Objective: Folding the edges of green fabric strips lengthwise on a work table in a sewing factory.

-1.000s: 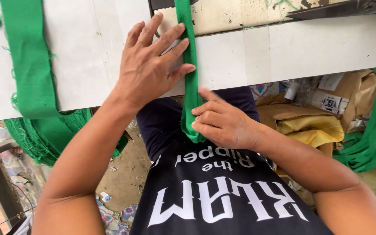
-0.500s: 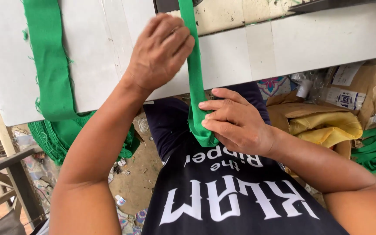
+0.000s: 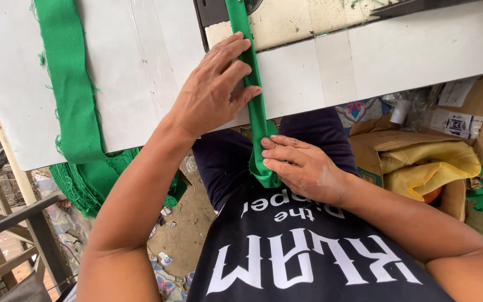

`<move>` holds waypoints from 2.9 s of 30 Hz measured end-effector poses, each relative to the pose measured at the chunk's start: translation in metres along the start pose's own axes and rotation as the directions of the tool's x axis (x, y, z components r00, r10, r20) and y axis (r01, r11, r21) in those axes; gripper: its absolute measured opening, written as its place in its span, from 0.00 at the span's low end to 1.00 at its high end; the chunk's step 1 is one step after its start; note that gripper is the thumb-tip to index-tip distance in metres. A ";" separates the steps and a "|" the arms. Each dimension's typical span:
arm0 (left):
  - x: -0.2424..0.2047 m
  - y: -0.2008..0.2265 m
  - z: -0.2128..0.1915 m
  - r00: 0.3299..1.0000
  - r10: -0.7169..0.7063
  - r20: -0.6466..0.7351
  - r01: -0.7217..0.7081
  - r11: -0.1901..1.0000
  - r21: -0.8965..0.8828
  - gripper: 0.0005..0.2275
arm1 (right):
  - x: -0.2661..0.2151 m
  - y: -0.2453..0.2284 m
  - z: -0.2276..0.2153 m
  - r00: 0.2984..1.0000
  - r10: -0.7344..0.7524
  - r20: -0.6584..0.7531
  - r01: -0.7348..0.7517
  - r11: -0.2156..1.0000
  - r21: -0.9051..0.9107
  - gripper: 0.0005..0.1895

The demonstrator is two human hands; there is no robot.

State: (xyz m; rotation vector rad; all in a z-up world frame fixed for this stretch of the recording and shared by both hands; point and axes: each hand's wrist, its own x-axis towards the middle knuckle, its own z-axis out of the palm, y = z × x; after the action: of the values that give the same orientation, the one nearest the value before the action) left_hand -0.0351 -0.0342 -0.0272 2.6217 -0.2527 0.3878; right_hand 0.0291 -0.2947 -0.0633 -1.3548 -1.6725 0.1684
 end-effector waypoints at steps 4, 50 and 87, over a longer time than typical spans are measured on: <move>-0.004 -0.004 -0.002 0.999 -0.028 0.021 0.027 0.998 0.050 0.24 | 0.003 -0.006 -0.003 1.000 -0.030 0.006 0.031 0.998 -0.049 0.08; 0.006 -0.028 -0.009 1.000 0.023 0.016 -0.024 0.998 0.064 0.17 | 0.067 0.031 -0.020 0.899 0.383 -0.212 -0.351 0.920 0.173 0.07; 0.024 -0.078 -0.007 0.991 0.106 -0.085 -0.083 0.967 0.241 0.09 | 0.103 0.101 -0.028 0.975 -0.129 0.180 0.197 0.879 -0.435 0.05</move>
State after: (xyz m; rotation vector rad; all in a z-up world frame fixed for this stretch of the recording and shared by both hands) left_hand 0.0048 0.0347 -0.0474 2.8207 -0.3176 0.6116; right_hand 0.1254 -0.1837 -0.0515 -1.5558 -2.0261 -0.2439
